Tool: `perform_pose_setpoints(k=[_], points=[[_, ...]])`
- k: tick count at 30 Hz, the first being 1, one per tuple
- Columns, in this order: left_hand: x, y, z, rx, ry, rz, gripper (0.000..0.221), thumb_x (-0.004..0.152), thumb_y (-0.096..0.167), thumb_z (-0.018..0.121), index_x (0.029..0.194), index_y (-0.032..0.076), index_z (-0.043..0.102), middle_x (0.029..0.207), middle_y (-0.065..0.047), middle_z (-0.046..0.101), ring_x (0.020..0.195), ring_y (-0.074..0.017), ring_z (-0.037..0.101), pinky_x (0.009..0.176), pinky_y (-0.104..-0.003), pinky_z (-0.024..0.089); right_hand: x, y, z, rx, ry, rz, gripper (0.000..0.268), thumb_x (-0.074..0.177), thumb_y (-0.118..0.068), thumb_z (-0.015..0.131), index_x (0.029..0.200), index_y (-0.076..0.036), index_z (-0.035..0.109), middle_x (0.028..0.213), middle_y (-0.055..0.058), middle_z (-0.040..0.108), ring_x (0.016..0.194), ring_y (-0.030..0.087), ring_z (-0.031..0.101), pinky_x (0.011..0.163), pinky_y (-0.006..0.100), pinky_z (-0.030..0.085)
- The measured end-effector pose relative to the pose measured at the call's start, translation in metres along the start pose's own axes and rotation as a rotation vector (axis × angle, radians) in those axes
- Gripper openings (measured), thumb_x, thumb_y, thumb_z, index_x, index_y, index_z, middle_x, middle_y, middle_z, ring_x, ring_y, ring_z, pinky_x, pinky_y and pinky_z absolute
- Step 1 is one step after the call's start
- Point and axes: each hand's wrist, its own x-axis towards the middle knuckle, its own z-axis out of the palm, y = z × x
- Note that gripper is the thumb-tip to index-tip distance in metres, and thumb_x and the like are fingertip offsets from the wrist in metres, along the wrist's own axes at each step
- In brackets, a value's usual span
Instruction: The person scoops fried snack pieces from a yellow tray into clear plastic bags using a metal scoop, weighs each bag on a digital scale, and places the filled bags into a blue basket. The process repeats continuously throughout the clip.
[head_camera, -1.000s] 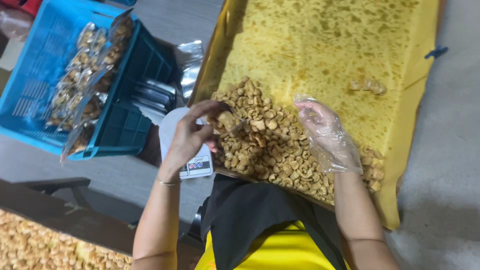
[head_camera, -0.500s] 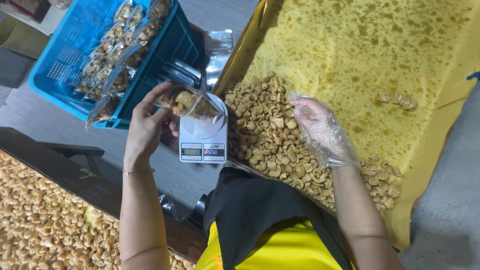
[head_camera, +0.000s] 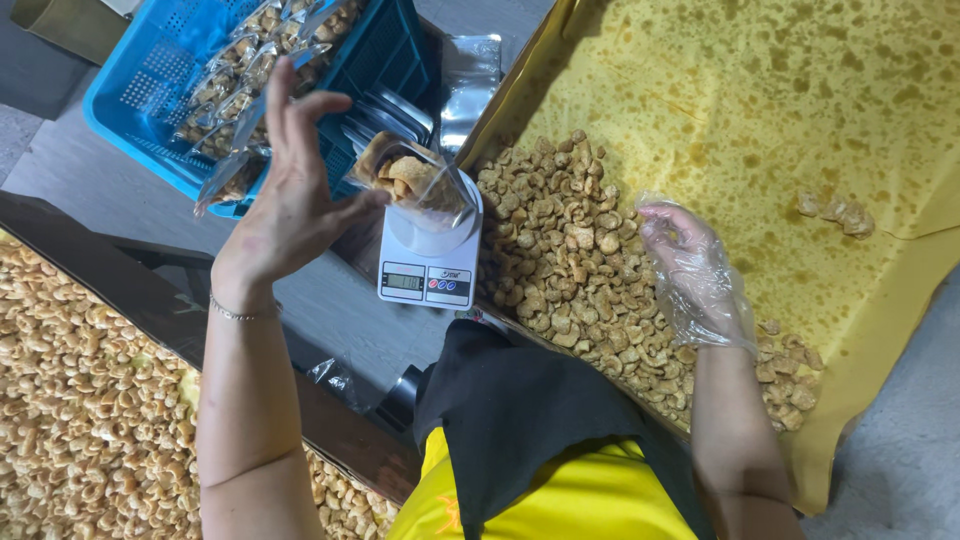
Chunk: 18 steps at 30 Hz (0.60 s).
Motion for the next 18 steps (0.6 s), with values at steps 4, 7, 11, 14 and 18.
perform_pose_setpoints(k=[4,7,11,14,18], points=[[0.020,0.007,0.003,0.001,-0.207,-0.132,0.082,0.064,0.033,0.095,0.129,0.012,0.048,0.160,-0.028,-0.010,0.150,-0.0468,0.003,0.123,-0.055,0.019,0.003,0.004,-0.003,-0.049,-0.017,-0.046,0.028,0.094,-0.016,0.066,0.122,-0.017,0.068,0.126,0.007,0.067,0.110,0.020,0.063,0.098,0.036,0.051],[0.026,0.009,0.012,0.015,-0.349,-0.150,0.057,0.066,0.032,0.093,0.110,0.013,0.061,0.160,-0.026,-0.009,0.148,-0.0469,-0.002,0.120,-0.057,0.013,0.001,0.003,0.000,-0.003,0.007,0.071,0.028,0.093,-0.018,0.066,0.121,-0.019,0.069,0.131,0.006,0.065,0.118,0.020,0.061,0.101,0.037,0.048],[0.028,-0.002,0.036,0.122,-0.259,0.135,0.028,0.078,0.030,0.088,0.075,0.008,0.071,0.157,-0.022,0.034,0.142,-0.0462,0.034,0.114,-0.057,0.033,0.006,0.008,0.003,-0.055,-0.096,0.121,0.033,0.093,-0.022,0.065,0.126,-0.023,0.067,0.140,0.008,0.062,0.126,0.025,0.059,0.105,0.042,0.048],[0.050,-0.015,0.058,-0.077,-0.154,0.050,0.021,0.094,0.024,0.073,0.093,0.004,0.069,0.140,-0.016,0.065,0.099,-0.0262,0.075,0.088,-0.039,0.062,0.007,0.010,0.002,-0.003,-0.164,0.118,0.041,0.089,-0.023,0.067,0.130,-0.023,0.064,0.139,0.011,0.063,0.127,0.028,0.059,0.106,0.044,0.050],[0.096,-0.013,0.078,-0.303,-0.037,0.065,0.016,0.096,0.019,0.076,0.099,0.004,0.071,0.088,-0.009,0.074,0.078,-0.0159,0.071,0.066,-0.029,0.058,-0.001,0.014,0.016,0.250,-0.222,0.086,0.057,0.079,-0.025,0.074,0.134,-0.017,0.059,0.142,0.008,0.058,0.132,0.025,0.053,0.107,0.042,0.044]])
